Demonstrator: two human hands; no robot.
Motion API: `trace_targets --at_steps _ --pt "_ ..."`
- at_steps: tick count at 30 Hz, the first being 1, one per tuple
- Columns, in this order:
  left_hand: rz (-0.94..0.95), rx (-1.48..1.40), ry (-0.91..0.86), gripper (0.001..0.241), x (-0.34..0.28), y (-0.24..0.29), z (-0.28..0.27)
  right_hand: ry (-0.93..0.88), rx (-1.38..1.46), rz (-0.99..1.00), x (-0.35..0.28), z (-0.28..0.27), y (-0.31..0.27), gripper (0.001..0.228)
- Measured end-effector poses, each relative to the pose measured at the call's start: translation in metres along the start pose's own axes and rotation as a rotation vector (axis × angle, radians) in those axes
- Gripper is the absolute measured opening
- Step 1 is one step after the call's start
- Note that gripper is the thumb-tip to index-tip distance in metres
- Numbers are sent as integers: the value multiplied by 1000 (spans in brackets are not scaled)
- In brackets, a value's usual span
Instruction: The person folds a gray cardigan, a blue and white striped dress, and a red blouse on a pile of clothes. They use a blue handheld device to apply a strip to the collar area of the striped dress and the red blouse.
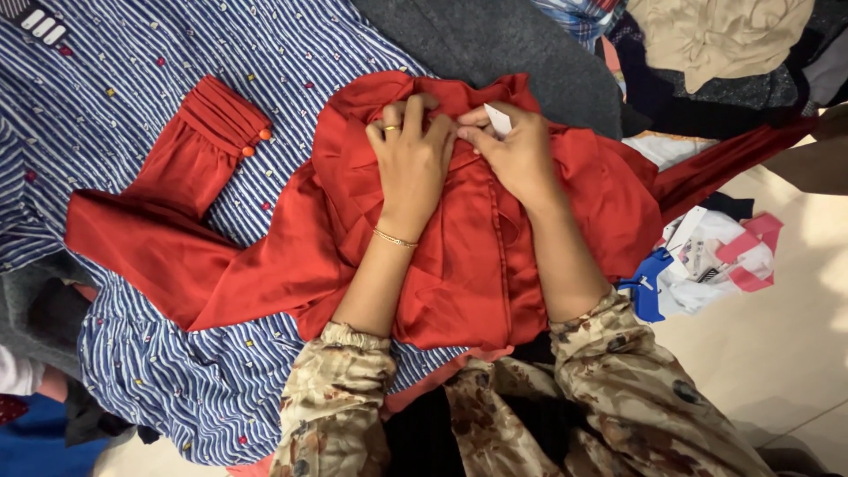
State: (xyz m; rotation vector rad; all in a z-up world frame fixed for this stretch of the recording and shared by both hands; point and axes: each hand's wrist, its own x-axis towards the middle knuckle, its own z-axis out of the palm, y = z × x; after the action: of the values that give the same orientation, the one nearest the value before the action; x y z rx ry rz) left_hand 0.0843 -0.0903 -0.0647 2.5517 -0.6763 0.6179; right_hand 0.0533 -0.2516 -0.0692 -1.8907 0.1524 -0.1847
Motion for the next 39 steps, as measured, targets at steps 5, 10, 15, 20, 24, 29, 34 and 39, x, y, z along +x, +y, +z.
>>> trace_targets --at_steps 5,10,15,20,24,29,34,39 --pt "-11 -35 4 13 -1 2 -4 -18 85 131 6 0 -6 15" --pt "-14 -15 -24 19 2 4 -10 84 222 274 4 -11 -10 11" --pt "-22 85 -77 23 3 3 -8 419 616 409 -28 -77 4 24" --pt "-26 9 -178 26 7 -11 1 758 -94 245 -108 -180 42 13" --pt "-99 -286 -307 16 19 -17 -6 459 -702 611 -170 -240 72 28" --pt "-113 -349 -330 13 20 -18 -10 443 -615 641 -177 -229 55 15" --pt "-137 -381 -354 12 18 -19 -7 284 -370 130 -109 -117 -40 13" --pt "-193 -435 -376 16 17 -25 -2 -44 -275 -293 -31 -23 -39 12"
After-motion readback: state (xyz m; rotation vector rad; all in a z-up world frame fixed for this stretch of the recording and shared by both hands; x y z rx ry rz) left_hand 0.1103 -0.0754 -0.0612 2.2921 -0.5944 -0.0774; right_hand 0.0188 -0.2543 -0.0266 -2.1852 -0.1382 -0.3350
